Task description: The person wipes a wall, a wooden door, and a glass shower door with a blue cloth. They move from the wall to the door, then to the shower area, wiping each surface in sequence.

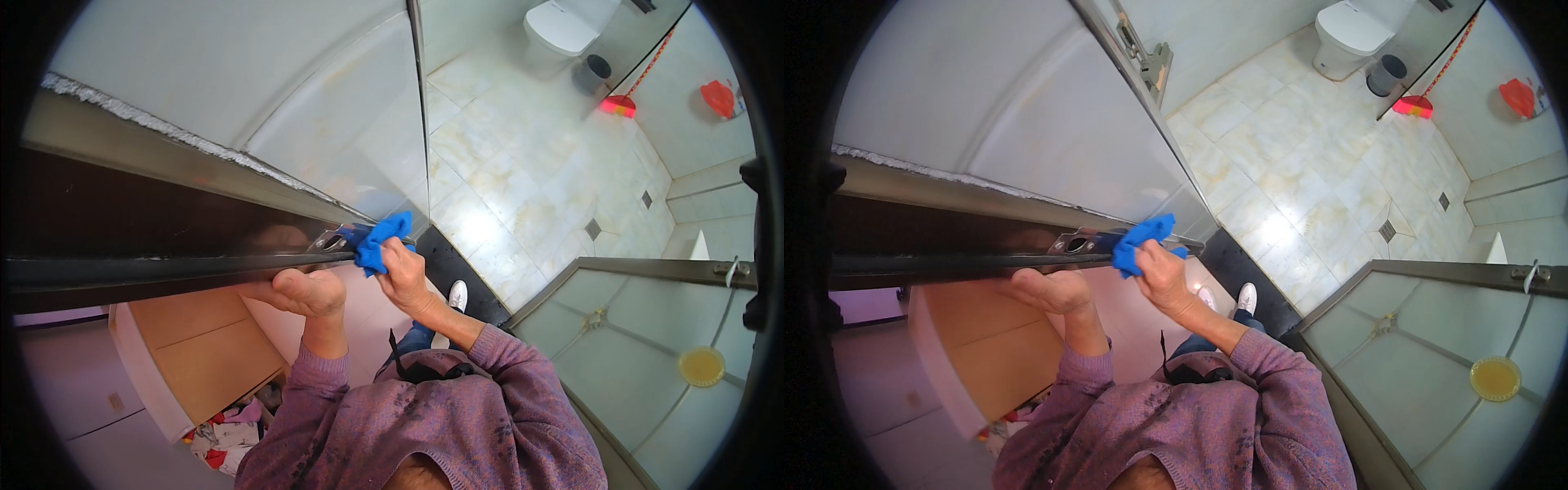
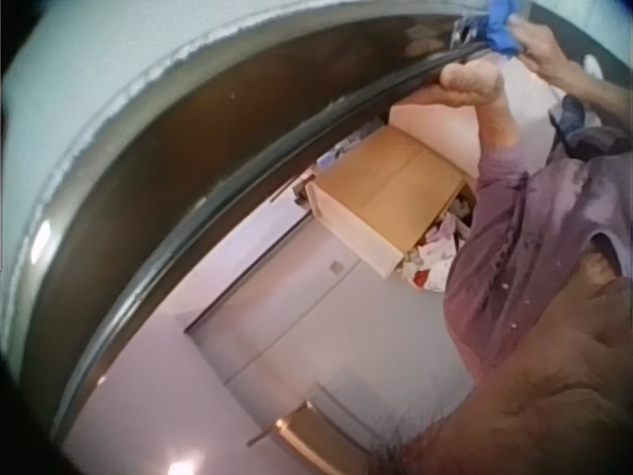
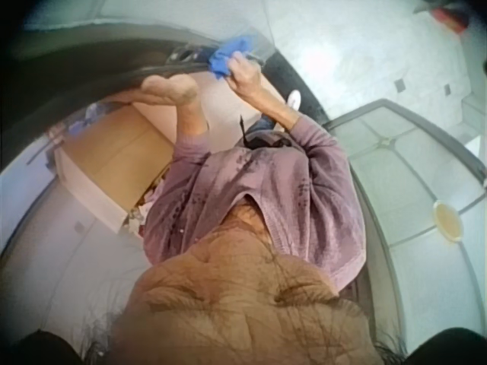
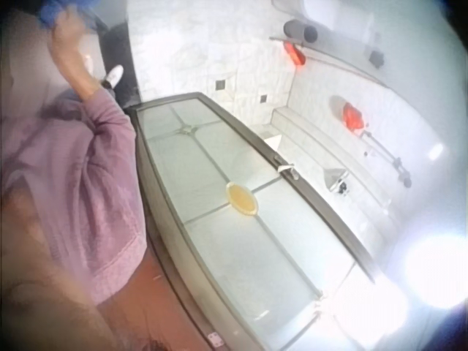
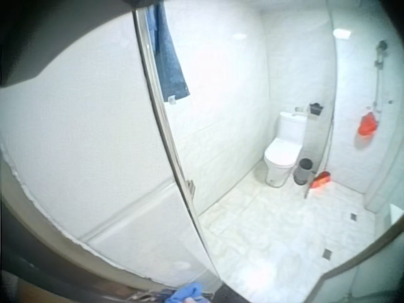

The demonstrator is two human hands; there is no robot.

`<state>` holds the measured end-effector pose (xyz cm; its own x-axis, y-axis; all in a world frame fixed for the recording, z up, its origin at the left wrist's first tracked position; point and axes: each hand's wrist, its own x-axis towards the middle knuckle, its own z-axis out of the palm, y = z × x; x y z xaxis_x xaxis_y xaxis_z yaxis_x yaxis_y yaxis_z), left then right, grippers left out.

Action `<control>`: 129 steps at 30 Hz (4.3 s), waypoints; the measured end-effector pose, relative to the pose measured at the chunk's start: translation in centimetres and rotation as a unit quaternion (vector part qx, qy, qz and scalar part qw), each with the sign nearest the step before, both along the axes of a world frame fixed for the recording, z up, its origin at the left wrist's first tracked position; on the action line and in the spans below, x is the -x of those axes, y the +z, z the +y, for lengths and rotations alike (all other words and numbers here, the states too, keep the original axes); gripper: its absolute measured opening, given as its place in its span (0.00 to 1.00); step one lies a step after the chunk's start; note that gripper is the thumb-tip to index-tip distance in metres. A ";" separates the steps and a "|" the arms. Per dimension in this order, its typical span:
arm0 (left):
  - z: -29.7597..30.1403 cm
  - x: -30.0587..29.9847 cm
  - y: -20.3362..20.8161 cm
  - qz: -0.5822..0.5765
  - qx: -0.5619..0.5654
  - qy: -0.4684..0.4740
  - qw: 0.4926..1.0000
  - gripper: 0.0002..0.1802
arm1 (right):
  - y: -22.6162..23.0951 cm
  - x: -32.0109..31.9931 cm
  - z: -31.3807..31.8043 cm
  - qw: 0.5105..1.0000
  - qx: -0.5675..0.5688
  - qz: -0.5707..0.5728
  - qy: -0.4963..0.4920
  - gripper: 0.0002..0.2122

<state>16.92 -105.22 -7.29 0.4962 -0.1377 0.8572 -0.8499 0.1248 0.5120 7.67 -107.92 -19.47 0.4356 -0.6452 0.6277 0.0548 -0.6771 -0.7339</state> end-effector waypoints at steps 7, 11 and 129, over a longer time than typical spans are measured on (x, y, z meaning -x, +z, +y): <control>0.0 0.9 -1.3 0.084 0.021 -0.030 0.996 0.37 | 0.1 -0.5 -0.2 1.000 0.005 -0.017 0.015 0.15; 0.6 0.1 -2.0 -0.012 -0.030 0.108 0.994 0.34 | -5.8 0.2 0.4 0.989 -0.106 0.107 -0.009 0.17; 0.7 -1.5 -1.8 -0.247 -0.076 0.365 0.895 0.26 | 4.4 -1.6 -13.4 0.949 -0.276 -0.110 0.105 0.11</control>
